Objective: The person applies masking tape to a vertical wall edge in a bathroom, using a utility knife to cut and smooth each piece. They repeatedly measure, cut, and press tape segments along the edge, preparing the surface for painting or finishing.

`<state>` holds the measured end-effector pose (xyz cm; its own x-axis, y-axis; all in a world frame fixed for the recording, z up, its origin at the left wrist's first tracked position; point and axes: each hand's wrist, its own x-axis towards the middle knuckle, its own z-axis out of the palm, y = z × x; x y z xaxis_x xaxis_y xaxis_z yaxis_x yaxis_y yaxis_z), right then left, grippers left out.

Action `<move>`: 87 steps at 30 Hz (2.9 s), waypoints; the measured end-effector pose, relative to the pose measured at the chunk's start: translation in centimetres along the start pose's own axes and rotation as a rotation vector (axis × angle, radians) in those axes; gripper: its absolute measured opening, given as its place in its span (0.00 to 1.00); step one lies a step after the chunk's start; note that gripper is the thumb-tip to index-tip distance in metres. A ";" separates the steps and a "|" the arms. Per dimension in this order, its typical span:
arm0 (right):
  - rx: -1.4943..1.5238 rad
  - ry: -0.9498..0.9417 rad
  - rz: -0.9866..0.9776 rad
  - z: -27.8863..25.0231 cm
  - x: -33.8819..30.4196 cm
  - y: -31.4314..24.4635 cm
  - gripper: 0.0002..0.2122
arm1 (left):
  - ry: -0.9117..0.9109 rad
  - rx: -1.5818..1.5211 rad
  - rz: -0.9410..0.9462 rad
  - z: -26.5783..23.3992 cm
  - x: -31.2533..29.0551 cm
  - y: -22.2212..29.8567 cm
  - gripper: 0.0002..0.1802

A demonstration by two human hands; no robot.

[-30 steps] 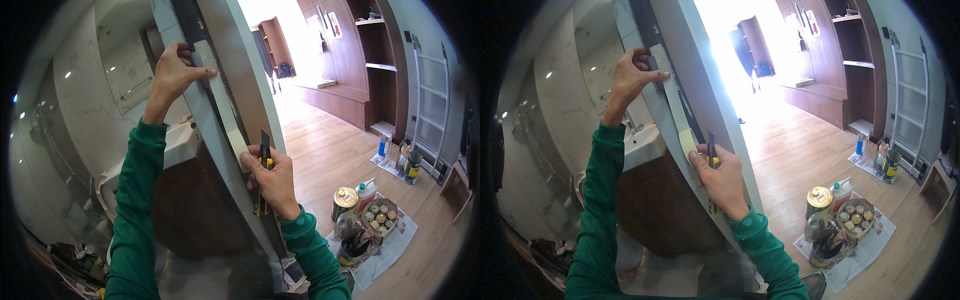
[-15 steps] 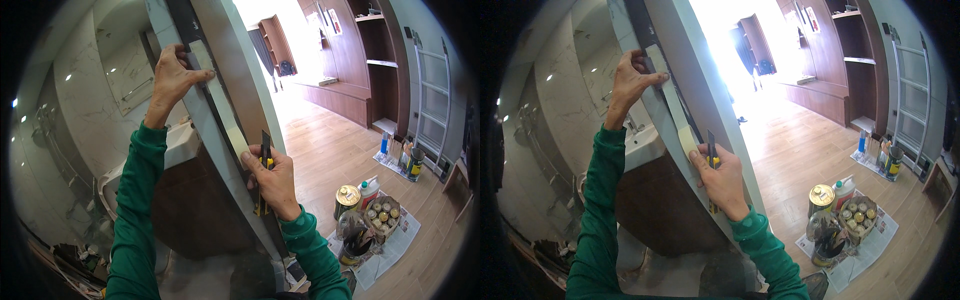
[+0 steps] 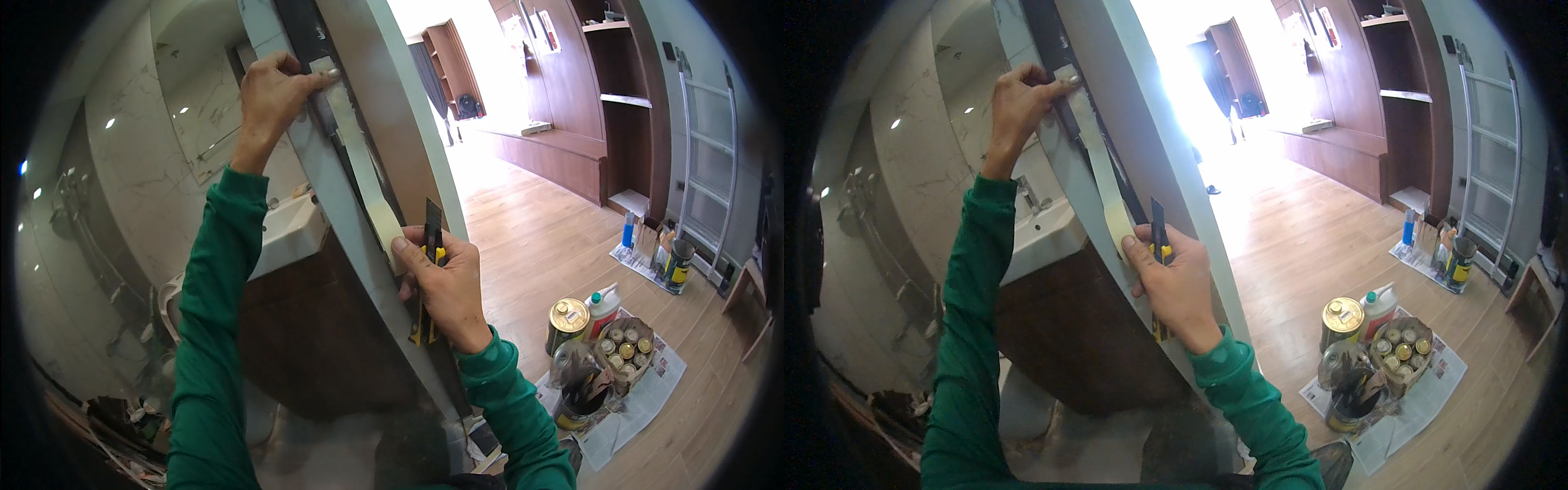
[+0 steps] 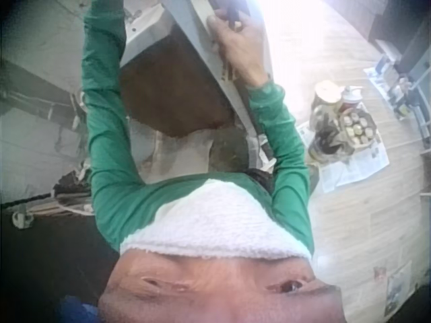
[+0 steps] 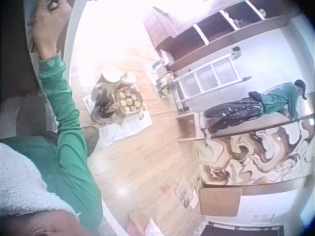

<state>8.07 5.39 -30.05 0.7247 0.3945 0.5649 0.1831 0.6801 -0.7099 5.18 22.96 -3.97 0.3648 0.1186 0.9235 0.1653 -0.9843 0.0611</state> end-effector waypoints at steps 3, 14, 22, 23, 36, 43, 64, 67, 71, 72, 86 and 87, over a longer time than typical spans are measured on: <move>0.009 0.004 0.012 0.0 -0.2 0.0 0.15 | 0.081 -0.074 0.152 0.9 -1.8 -1.0 0.39; 0.038 -0.012 -0.020 1.1 -0.8 0.5 0.13 | -0.037 -0.019 0.327 0.8 -4.2 -1.4 0.57; 0.078 -0.054 -0.033 1.2 -1.3 0.3 0.14 | -0.092 0.003 0.282 0.4 -4.1 -0.9 0.58; 0.073 -0.052 -0.009 1.1 -1.3 0.3 0.14 | -0.088 0.011 0.277 0.5 -4.2 -0.8 0.58; 0.066 -0.024 -0.005 0.3 -1.0 0.7 0.15 | -0.036 0.149 0.275 1.4 -4.7 -0.2 0.60; 0.072 -0.028 0.029 0.3 -0.4 0.0 0.15 | 0.033 0.072 0.235 1.2 -4.5 -0.5 0.53; 0.015 0.035 0.057 1.2 -0.7 -0.7 0.16 | 0.193 0.060 0.419 2.5 -6.7 -2.6 0.60; -0.032 0.058 0.068 1.1 -1.1 -0.9 0.18 | 0.304 -0.210 0.363 1.4 -8.8 -3.0 0.46; -0.096 0.155 0.005 1.1 -1.8 -1.2 0.22 | 0.291 -0.443 0.268 -1.2 -16.4 -3.0 0.19; -0.069 0.194 -0.017 1.1 -2.1 -1.3 0.23 | 0.216 -0.536 0.210 -1.8 -18.9 -2.4 0.15; 0.115 0.163 -0.295 6.3 -6.7 -0.7 0.18 | -0.516 -0.929 0.262 -3.4 -29.4 -0.1 0.39; 0.087 0.127 -0.316 6.5 -6.6 -0.6 0.18 | -0.538 -0.916 0.261 -3.6 -29.2 -0.3 0.40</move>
<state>-1.16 6.39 -30.58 0.7188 0.0797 0.6906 0.3584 0.8088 -0.4663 -8.82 19.35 -29.56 0.6794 -0.2856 0.6759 -0.6381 -0.6848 0.3521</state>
